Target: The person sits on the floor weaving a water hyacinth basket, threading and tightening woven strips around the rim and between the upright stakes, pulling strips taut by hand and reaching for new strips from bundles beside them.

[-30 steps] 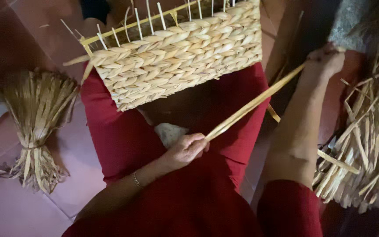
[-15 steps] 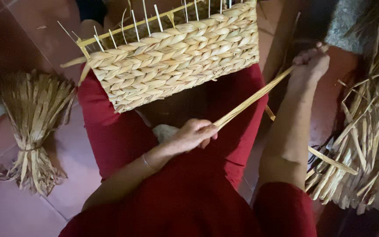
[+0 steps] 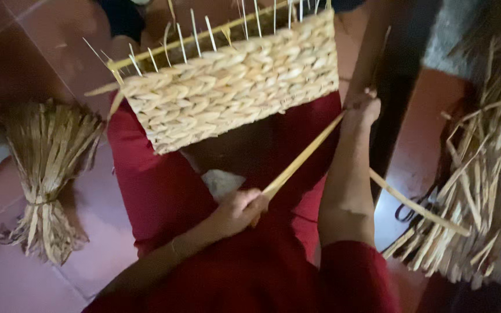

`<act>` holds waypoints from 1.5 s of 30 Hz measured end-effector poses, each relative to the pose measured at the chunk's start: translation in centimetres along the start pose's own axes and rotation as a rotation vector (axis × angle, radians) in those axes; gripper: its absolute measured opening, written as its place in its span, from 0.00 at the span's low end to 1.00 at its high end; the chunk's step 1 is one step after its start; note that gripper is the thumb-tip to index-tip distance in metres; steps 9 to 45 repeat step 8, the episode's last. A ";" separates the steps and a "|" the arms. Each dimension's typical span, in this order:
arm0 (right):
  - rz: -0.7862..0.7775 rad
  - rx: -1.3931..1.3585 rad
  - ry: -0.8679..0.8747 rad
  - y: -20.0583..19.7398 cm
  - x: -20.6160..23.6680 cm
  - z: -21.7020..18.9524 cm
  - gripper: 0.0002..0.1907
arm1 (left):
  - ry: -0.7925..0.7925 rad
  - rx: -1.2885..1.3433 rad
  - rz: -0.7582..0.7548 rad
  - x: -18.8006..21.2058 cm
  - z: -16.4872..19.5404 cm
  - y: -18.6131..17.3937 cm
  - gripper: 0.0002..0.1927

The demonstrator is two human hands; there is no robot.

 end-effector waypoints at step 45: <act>0.236 -0.109 0.098 -1.4 -0.1 4.4 0.13 | -0.223 0.031 0.035 4.0 2.6 -1.9 0.14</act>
Point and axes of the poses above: each hand's wrist, its own x-axis away from the middle knuckle, its own y-axis out of the palm, z = x × y, the point moved 7 cm from there along -x, towards the middle knuckle, and after that the axes turned 10 degrees about y, right-handed, at the moved point
